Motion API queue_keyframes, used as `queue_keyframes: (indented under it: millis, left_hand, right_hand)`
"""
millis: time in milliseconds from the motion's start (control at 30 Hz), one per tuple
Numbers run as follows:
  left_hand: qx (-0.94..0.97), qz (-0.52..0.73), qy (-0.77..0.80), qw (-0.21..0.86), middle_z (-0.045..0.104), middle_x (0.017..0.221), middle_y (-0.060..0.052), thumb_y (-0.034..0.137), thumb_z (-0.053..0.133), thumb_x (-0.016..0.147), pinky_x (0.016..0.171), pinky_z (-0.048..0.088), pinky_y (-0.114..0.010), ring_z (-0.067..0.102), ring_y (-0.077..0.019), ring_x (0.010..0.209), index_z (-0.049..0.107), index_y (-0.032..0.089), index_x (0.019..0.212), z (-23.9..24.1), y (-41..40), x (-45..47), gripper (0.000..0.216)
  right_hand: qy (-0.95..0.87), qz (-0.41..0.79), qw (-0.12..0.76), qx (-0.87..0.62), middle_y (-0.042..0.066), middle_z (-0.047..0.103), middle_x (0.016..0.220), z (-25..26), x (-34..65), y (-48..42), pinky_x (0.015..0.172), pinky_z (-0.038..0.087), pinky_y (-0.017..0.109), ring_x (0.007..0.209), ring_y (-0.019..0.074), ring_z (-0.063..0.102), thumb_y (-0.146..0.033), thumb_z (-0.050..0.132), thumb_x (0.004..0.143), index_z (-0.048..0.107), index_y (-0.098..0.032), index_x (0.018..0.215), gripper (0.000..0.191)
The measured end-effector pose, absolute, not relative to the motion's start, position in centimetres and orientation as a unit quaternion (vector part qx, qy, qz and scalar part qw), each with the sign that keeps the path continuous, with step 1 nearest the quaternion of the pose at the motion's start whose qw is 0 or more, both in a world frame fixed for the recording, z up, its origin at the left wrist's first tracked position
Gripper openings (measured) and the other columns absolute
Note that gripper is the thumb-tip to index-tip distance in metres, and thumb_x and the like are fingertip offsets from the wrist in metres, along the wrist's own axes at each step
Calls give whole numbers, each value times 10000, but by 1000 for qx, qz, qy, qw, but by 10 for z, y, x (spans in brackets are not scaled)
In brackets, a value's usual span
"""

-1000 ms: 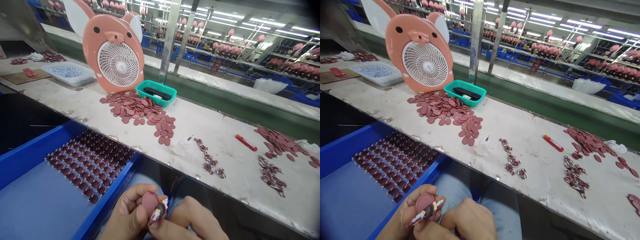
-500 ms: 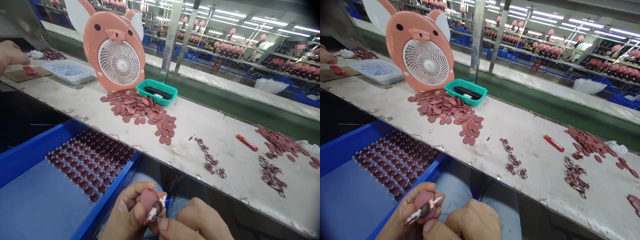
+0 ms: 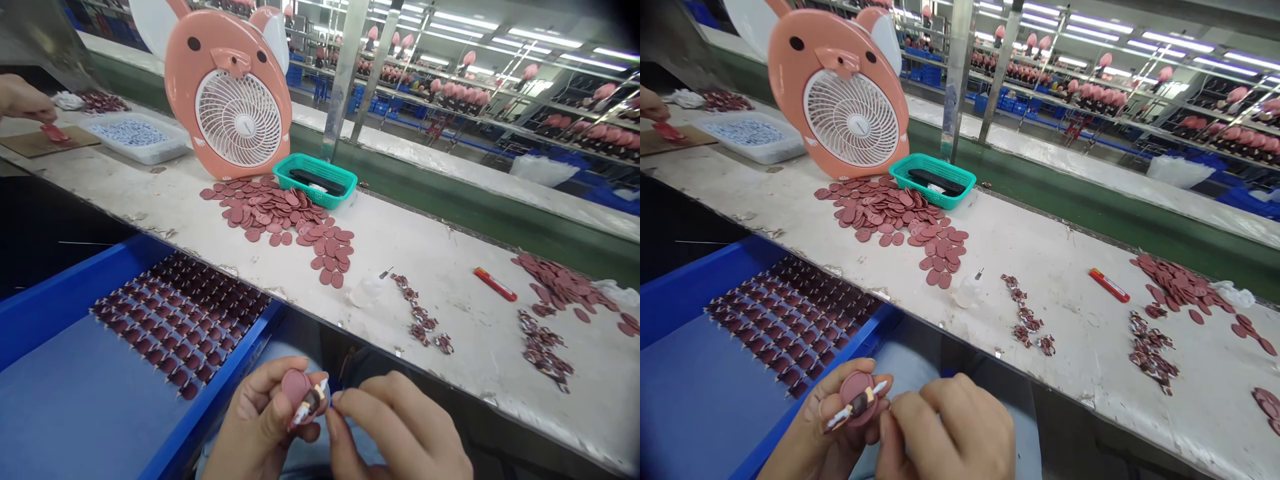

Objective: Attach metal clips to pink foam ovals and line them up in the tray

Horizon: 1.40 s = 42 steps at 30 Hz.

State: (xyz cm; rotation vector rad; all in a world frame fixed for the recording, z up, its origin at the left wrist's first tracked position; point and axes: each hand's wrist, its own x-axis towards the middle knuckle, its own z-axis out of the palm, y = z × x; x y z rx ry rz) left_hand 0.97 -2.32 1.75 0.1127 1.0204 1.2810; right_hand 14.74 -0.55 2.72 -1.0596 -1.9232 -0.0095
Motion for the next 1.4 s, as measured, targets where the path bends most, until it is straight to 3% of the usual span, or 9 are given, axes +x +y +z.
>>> queue_keyframes:
  millis: [67,167,267,367,567,900,1033,1200,1400]
  left_hand:
    - [54,588,455,667,789,714,-44,357,949,554,579,547,-257,700,-183,612,775,210,786,14,-22,11,325]
    - [63,614,451,645,799,739,-51,378,939,565,661,578,-311,724,-219,663,776,217,785,10,-21,14,317]
    - [69,630,447,631,818,801,-74,395,939,560,686,576,-330,736,-248,709,782,225,773,6,-21,18,314]
    - [67,638,449,621,824,816,-76,404,948,534,665,565,-320,718,-226,646,789,235,761,4,-21,22,325]
    - [60,654,460,598,811,724,-35,390,970,479,550,518,-245,628,-142,516,794,254,707,5,-17,28,319]
    - [25,654,478,586,810,724,-27,393,979,450,570,561,-214,707,-174,638,794,246,742,1,-14,31,376]
    - [20,651,446,614,787,682,-6,360,966,508,396,466,-138,592,-85,433,793,244,776,6,-9,33,340]
    - [16,659,460,595,815,740,-20,357,974,485,470,527,-166,682,-137,559,794,252,751,4,-6,33,338]
    - [53,671,496,549,823,757,27,417,982,407,643,598,-224,742,-173,687,794,307,728,-9,-8,32,388]
  right_hand:
    - [-745,139,459,-464,-33,573,581,24,151,-7,461,379,215,468,83,493,-211,613,884,616,-209,736,148]
    - [-649,395,432,-485,-39,492,519,20,147,-11,423,323,204,444,77,419,-428,558,939,604,-189,666,366]
    - [-515,597,393,-473,-51,447,503,18,135,-13,386,255,182,417,58,349,-603,600,876,594,-178,691,464]
    - [-398,704,384,-444,-74,414,501,16,122,-14,376,172,168,396,31,268,-676,661,795,544,-183,694,517]
    - [-334,706,431,-452,-84,393,463,12,112,-16,362,138,162,375,23,249,-675,675,785,524,-180,651,535]
    - [-540,506,442,-506,-37,446,459,7,111,-3,478,280,207,438,66,373,-511,429,958,451,-190,576,499]
    - [-467,600,423,-492,-35,453,460,3,115,-1,410,272,177,396,57,347,-541,395,964,512,-181,596,528]
    - [-415,644,427,-480,-31,490,487,5,117,-2,385,264,155,384,37,354,-614,504,896,516,-171,617,523]
    - [-370,658,424,-500,-67,445,482,0,108,2,336,236,167,351,39,325,-559,590,839,471,-207,633,425]
